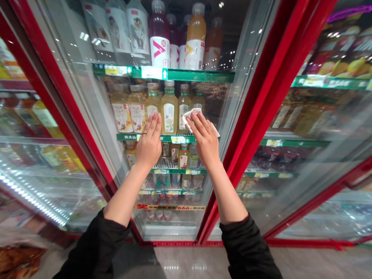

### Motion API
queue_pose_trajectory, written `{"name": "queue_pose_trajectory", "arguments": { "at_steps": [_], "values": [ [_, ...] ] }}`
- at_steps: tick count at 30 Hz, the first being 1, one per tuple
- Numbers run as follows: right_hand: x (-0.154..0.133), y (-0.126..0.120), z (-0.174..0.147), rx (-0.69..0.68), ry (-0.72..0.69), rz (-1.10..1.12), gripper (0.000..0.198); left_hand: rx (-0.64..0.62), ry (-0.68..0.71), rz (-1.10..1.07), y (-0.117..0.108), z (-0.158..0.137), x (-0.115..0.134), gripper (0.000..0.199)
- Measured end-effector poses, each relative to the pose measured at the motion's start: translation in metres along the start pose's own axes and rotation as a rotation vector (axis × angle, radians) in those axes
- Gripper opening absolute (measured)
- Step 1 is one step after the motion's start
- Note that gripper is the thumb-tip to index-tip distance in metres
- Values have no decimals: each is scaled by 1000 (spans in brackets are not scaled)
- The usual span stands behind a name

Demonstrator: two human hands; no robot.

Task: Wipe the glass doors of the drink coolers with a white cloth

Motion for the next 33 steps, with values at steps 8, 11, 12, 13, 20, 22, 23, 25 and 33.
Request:
{"name": "queue_pose_trajectory", "arguments": {
  "at_steps": [8,11,12,13,20,22,23,25,33],
  "values": [
    [-20,15,-5,-119,-74,65,67,-8,-10,15,2,1,-3,84],
    [-9,4,-17,-167,-129,82,65,-28,-5,24,4,0,-4,85],
    [-3,1,-20,-159,-126,88,65,-30,-4,27,4,0,-4,85],
    [1,-2,-21,-134,-112,92,64,-27,-5,31,4,0,-4,86],
    [-14,18,4,45,14,60,68,-28,11,25,5,-1,-7,87],
    [-28,26,8,-18,-34,81,67,-51,11,30,5,-1,-9,87],
    [-33,27,6,-61,-66,93,66,-55,11,30,5,-1,-10,87],
    [-33,22,-2,-144,-128,108,64,-48,14,27,4,0,-12,86],
    [18,-11,-19,-81,-22,-36,63,94,71,-13,3,-4,-6,96]
  ]
}}
Point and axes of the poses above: each hand's wrist, its own z-axis towards the middle knuckle, its own y-axis out of the palm, x = y × z, the point moved 10 cm from there along z, towards the middle knuckle, and after that the axes turned 14 degrees about x, right-handed, at the moved point
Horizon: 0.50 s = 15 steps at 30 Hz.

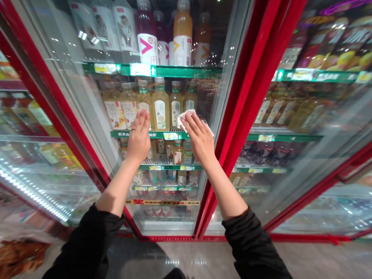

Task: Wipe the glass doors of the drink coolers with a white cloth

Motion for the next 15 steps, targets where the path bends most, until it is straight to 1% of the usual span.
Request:
{"name": "queue_pose_trajectory", "arguments": {
  "at_steps": [2,4,6,8,10,12,15],
  "values": [
    [-2,6,7,50,56,-13,66,24,5,6,-1,0,2,98],
    [-12,14,12,54,63,1,67,28,-4,10,-2,0,3,98],
    [-23,21,12,4,18,35,67,10,-21,9,-3,0,1,96],
    [-28,21,6,-64,-58,68,66,-22,-44,2,-2,-1,-1,95],
    [-23,17,-3,-109,-109,78,64,-41,-62,-9,-2,-1,-4,94],
    [-12,12,-8,-114,-107,71,62,-29,-70,-28,-3,-1,-5,94],
    [1,9,-3,-23,-21,47,63,7,-92,-48,-5,1,-1,96]
  ]
}}
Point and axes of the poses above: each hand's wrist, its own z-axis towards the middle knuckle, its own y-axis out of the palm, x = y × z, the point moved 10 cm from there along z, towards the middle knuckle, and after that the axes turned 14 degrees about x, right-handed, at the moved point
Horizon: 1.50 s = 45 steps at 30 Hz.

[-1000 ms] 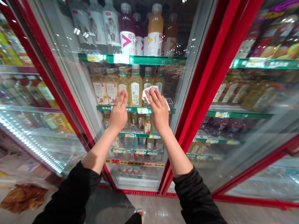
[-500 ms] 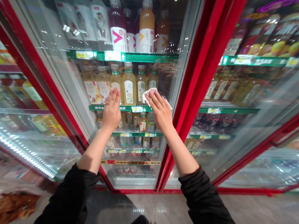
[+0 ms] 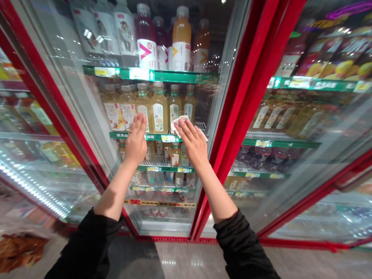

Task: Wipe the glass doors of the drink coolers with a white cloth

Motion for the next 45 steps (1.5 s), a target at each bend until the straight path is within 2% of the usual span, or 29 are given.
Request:
{"name": "queue_pose_trajectory", "arguments": {
  "at_steps": [4,8,10,13,16,20,24,27,30,33,36,39,41,43,45],
  "values": [
    [-6,6,16,109,107,-6,67,17,-28,2,1,-3,15,95],
    [-27,14,10,-21,-63,57,62,-7,4,0,12,-11,42,91],
    [-24,11,-1,-88,-128,62,59,-21,23,-10,20,-14,54,89],
    [-4,1,-12,-83,-80,16,59,-41,36,-38,33,-15,64,88],
    [6,-1,-9,26,29,-28,62,-72,12,-49,44,-16,64,87],
    [-1,8,7,112,116,-42,68,-69,12,-14,47,-16,60,84],
    [-9,5,8,4,-39,11,65,-80,9,13,47,-17,58,82],
    [8,-10,-4,-47,-83,35,64,-89,-9,10,48,-17,60,87],
    [38,-24,-8,53,76,14,68,-51,-6,10,47,-17,63,92],
    [50,-22,-6,138,218,3,74,-34,-18,-20,48,-18,63,93],
    [42,-14,-6,98,195,13,75,-47,-42,-30,51,-19,60,90],
    [31,-15,-15,-24,82,33,72,-40,-57,-20,51,-18,59,85],
    [32,-19,-24,-97,57,30,70,-19,-66,-24,50,-18,62,84],
    [38,-22,-28,-110,99,11,72,10,-85,-41,48,-18,66,84],
    [43,-21,-26,-63,175,-17,78,36,-111,-64,48,-17,71,84]
  ]
}}
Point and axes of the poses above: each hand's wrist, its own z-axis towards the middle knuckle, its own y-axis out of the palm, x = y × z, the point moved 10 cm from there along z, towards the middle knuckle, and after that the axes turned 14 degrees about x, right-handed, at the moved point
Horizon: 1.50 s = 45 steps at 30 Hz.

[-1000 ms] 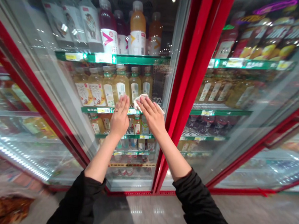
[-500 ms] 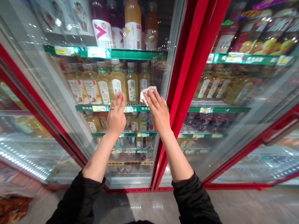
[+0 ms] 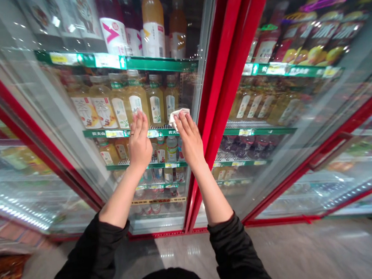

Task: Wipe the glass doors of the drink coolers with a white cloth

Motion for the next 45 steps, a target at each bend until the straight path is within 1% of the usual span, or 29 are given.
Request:
{"name": "queue_pose_trajectory", "arguments": {
  "at_steps": [3,5,7,10,12,15,18,20,21,23,26,28,32,33,35,38,41,43,45],
  "values": [
    [3,4,10,122,113,-39,85,22,-32,-18,1,1,10,83],
    [2,7,14,155,140,-57,86,13,-27,-18,4,3,19,85],
    [-2,9,11,117,96,-54,85,-31,14,-18,12,4,32,85],
    [-8,4,-5,4,-13,-58,82,-95,95,-26,26,5,51,83],
    [-6,-2,-17,-27,-12,-96,80,-113,113,-41,33,5,56,82],
    [1,-7,-21,25,100,-172,81,-135,95,-59,39,5,54,86],
    [3,-10,-4,152,196,-206,82,-156,97,-71,40,5,49,89],
    [3,-12,9,211,208,-197,83,-168,108,-74,40,4,48,88],
    [3,-13,13,220,192,-189,83,-170,111,-71,40,4,47,87],
    [1,-14,14,195,125,-177,82,-161,113,-60,40,4,45,85],
    [0,-13,-1,104,44,-178,81,-152,100,-63,43,4,44,82],
    [1,-11,-11,75,65,-184,80,-149,86,-72,45,3,43,82],
    [0,-7,-14,121,146,-204,80,-135,82,-68,44,4,42,81],
    [-1,-5,-14,115,147,-209,80,-138,85,-72,44,4,42,81],
    [-3,2,-17,59,117,-207,81,-146,90,-88,44,4,42,81],
    [-2,7,-34,-25,67,-189,80,-159,86,-110,44,5,43,80],
    [4,6,-47,3,123,-202,82,-171,80,-109,45,4,44,80],
    [5,6,-45,65,170,-191,85,-177,88,-94,44,4,46,80],
    [1,8,-36,125,187,-145,88,-187,103,-76,43,5,46,80]
  ]
}}
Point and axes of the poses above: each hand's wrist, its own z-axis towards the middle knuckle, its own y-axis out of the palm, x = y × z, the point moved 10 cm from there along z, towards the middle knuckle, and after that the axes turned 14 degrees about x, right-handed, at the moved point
